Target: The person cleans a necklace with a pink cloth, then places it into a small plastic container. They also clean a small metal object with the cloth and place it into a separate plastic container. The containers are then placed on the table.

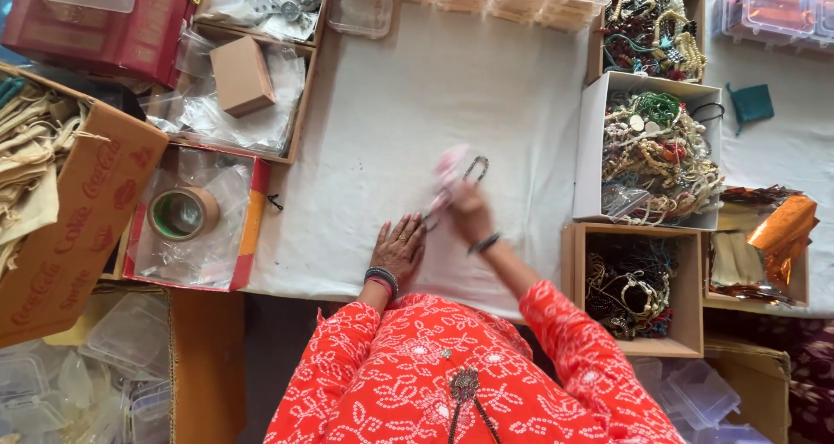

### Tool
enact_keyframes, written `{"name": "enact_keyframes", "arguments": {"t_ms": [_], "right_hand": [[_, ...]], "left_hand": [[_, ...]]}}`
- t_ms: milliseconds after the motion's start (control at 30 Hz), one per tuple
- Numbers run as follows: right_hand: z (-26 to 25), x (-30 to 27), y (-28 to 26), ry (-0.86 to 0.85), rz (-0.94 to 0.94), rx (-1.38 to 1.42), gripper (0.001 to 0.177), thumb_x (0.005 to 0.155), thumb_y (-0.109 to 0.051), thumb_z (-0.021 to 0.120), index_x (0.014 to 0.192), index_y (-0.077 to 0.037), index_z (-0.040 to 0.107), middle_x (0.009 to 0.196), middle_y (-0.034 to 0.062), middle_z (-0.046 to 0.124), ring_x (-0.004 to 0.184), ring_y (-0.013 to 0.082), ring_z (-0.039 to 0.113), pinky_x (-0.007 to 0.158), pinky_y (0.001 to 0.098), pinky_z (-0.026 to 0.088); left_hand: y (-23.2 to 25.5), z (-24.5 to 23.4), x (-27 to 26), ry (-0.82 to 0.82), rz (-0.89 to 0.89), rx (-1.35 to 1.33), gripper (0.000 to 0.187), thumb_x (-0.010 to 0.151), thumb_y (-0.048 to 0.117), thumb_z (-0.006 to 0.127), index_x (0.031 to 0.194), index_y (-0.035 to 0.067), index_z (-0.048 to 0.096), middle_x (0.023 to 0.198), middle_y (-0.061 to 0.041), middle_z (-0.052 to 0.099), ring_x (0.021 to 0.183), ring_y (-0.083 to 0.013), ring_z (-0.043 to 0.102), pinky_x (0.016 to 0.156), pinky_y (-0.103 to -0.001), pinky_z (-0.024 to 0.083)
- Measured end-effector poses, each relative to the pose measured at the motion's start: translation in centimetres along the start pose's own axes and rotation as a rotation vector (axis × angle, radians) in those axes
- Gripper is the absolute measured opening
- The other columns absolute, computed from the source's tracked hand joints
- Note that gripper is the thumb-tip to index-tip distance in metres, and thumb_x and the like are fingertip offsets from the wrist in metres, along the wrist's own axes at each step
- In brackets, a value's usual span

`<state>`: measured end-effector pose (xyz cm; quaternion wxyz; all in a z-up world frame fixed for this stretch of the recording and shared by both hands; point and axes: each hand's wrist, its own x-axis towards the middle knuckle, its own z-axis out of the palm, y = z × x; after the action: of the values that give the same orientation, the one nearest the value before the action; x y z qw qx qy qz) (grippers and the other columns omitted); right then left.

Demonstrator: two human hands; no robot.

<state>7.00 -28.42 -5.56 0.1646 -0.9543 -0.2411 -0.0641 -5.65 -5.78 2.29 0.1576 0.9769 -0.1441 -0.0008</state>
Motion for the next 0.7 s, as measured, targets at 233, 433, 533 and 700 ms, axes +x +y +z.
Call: {"name": "enact_keyframes", "arguments": {"t_ms": [233,433,533,700], "right_hand": [[-7.7,2.1,-1.2,0.211,-0.351,-0.053,0.027,0.082,-0.015,0.069,0.109,-0.012,0.07,0.126,0.009,0.071,0.116,0.0266,0.067,0.087,0.0469,0.053],[-12.4,6.2,2.1,0.28,0.113,-0.092,0.029,0.085,-0.019,0.074,0.112,-0.008,0.072,0.119,0.0144,0.07,0.11,0.035,0.063,0.089,0.0453,0.051],[-9.9,4.0,-1.0,0.117,0.27,0.018,0.029,0.089,-0.022,0.075,0.111,-0.003,0.07,0.103,0.0178,0.067,0.101,0.0365,0.061,0.09,0.0471,0.052],[-8.6,0.0,-6.9,0.237,-0.354,0.052,0.019,0.087,-0.008,0.066,0.105,0.0,0.067,0.12,0.0182,0.068,0.115,0.0325,0.063,0.099,0.0467,0.052]], "left_hand": [[0.1,0.9,-0.3,0.015,0.004,0.009,0.053,0.101,0.04,0.046,0.151,0.023,0.047,0.167,0.003,0.031,0.153,-0.0153,0.028,0.124,-0.048,0.016],[-0.1,0.7,0.0,0.031,0.006,0.041,0.051,0.102,0.04,0.045,0.151,0.024,0.047,0.168,0.005,0.029,0.154,-0.013,0.027,0.124,-0.047,0.017],[0.0,0.5,0.0,0.043,0.0,-0.012,0.051,0.102,0.04,0.046,0.15,0.024,0.048,0.168,0.006,0.03,0.153,-0.0133,0.027,0.124,-0.047,0.017],[-0.1,0.7,0.2,-0.189,-0.079,0.022,0.046,0.105,0.043,0.047,0.146,0.023,0.051,0.163,0.003,0.034,0.155,-0.0152,0.029,0.129,-0.049,0.017]]}}
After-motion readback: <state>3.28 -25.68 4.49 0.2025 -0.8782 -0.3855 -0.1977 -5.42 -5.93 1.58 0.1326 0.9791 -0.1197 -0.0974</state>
